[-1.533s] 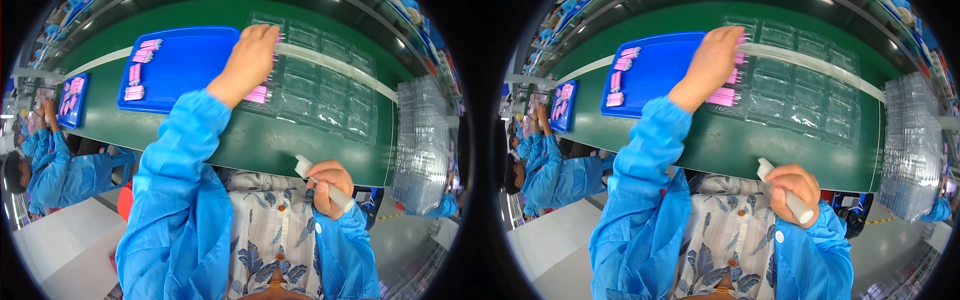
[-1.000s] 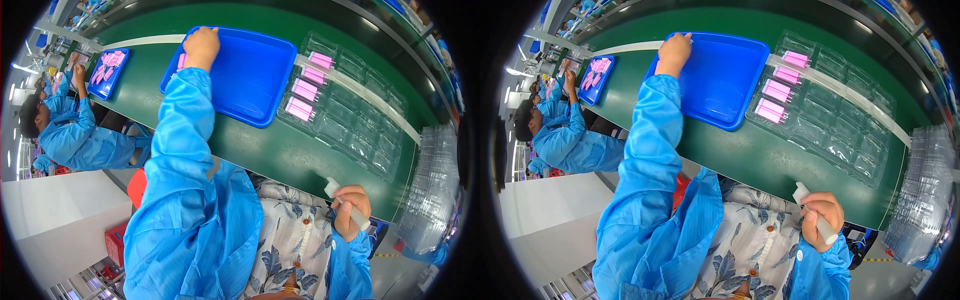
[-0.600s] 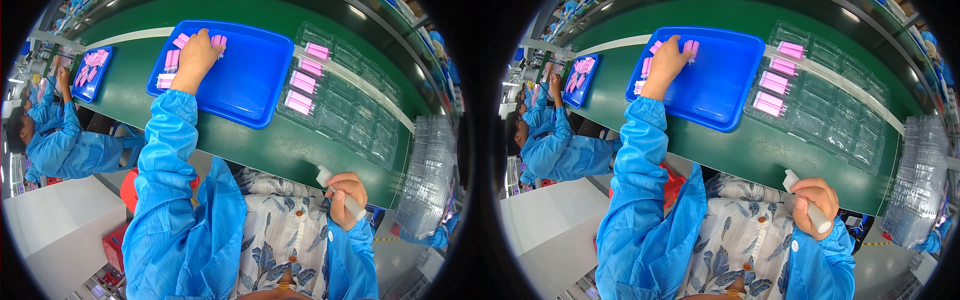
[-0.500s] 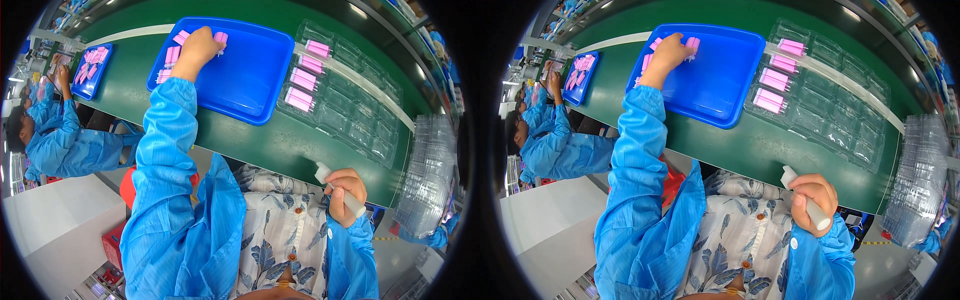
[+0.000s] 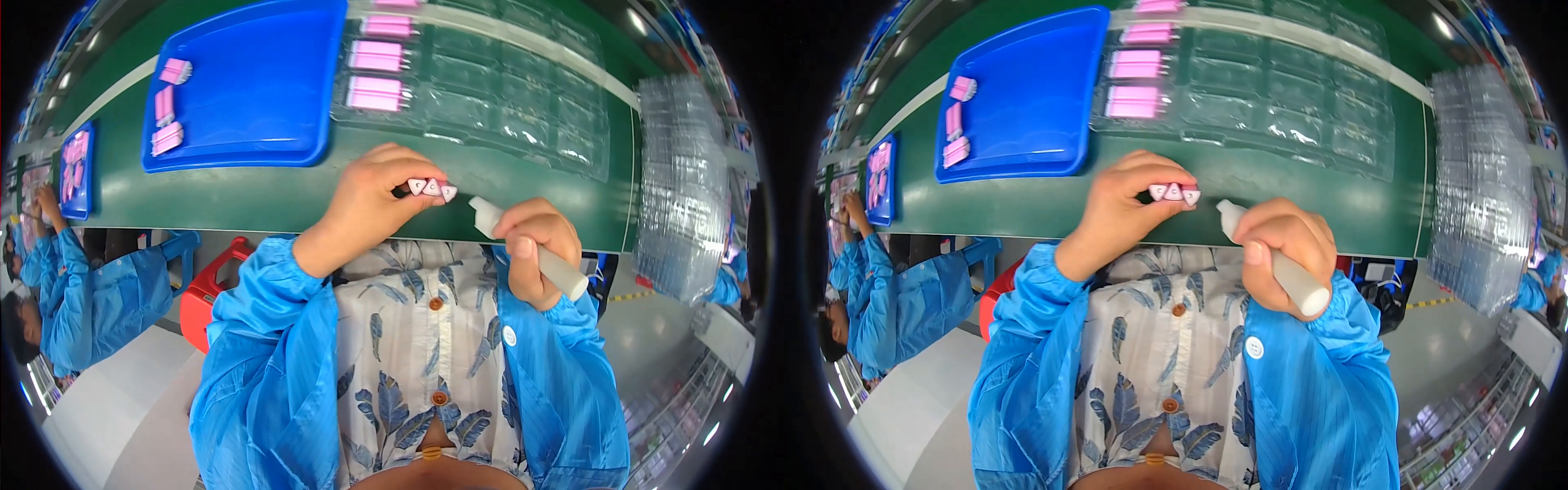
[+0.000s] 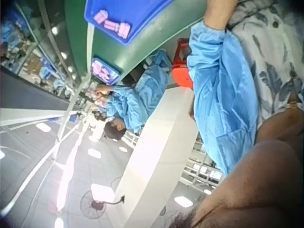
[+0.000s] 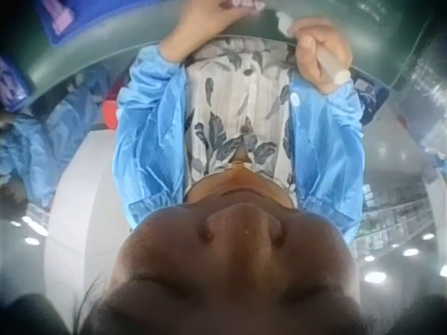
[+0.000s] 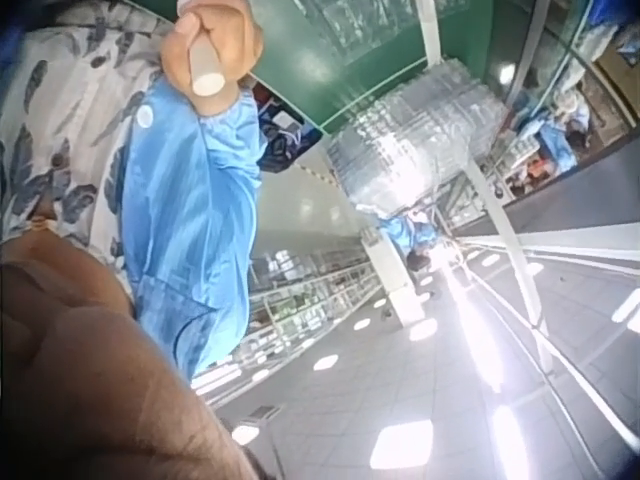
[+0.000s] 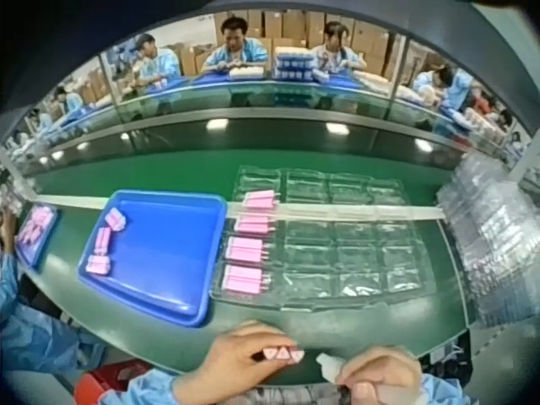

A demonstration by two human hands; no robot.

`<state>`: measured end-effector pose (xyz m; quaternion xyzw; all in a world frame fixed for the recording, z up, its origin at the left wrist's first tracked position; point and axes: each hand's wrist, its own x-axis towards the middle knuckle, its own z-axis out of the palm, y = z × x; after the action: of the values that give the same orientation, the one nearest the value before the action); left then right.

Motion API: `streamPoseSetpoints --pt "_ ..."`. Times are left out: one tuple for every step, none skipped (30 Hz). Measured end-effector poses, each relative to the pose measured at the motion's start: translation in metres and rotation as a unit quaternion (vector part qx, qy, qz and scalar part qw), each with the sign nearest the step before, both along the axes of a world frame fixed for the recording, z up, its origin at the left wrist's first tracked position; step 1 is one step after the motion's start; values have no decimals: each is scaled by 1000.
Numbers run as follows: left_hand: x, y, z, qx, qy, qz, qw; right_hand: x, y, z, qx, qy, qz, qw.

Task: The person applies glue to pink plastic parts with a glue dispenser, then arranges the glued parts in a blue tray on an assembly line.

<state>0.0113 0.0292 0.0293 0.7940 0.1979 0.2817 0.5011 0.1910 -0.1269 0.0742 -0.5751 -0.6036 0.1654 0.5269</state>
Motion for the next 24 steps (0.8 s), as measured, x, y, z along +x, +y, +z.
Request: streamPoseSetpoints --pt "2 -7 -12 23 22 9 999 1 1 -1 -7 1 -5 1000" --pt "5 -12 -19 46 45 19 998 1 1 -3 -3 7 8 1000" --pt "6 -12 -21 41 45 14 998 2 2 -4 2 13 21 1000" --pt "6 -10 -21 32 52 7 998 3 2 -5 0 7 21 1000" --pt "7 -9 -21 23 60 1 998 3 3 -6 -4 8 18 1000" --pt "7 -8 -19 26 59 -3 998 2 6 -8 7 5 24 1000" --pt "8 -9 -20 24 62 -4 998 2 9 -9 18 2 30 999" --pt "8 -9 -21 23 61 -3 998 1 12 -9 17 4 30 999" --pt "9 -9 -22 21 60 -2 998 1 15 -8 18 -3 40 999" --pt "8 -9 -22 20 62 -2 998 1 17 -7 19 -11 50 999" --pt "8 -9 -22 27 60 -2 998 0 20 -7 17 -9 50 999" --pt "8 -9 -22 35 56 0 998 0 21 -7 21 -12 53 998" --pt "9 -9 -22 33 56 1 998 0 23 -6 25 -15 56 998" --pt "8 -10 -21 27 59 1 998 1 24 -5 23 -15 58 998" --pt "8 -10 -21 21 62 1 998 0 26 -4 14 -18 64 998" --pt "8 -10 -22 20 62 2 998 -1 28 -3 4 -20 71 997" --pt "8 -10 -23 24 47 1 999 -1 30 -3 4 -21 73 997" --pt "9 -9 -23 27 32 -1 999 -2 32 -4 -5 -27 72 997" --pt "9 -9 -19 26 31 0 999 -2 34 -4 -14 -33 72 997" --pt "8 -10 -12 -19 41 1 999 -2 34 -4 -15 -34 73 997" --pt "8 -10 -7 -62 51 2 997 -2 36 -4 -11 -38 74 997" --pt "5 -9 -10 -62 49 2 997 -2 36 -4 -8 -41 74 996" --pt "2 -9 -16 -3 36 2 999 -2 34 -5 -8 -42 74 996" --pt "-2 -10 -20 56 23 5 998 -1 30 -7 2 -31 59 998"
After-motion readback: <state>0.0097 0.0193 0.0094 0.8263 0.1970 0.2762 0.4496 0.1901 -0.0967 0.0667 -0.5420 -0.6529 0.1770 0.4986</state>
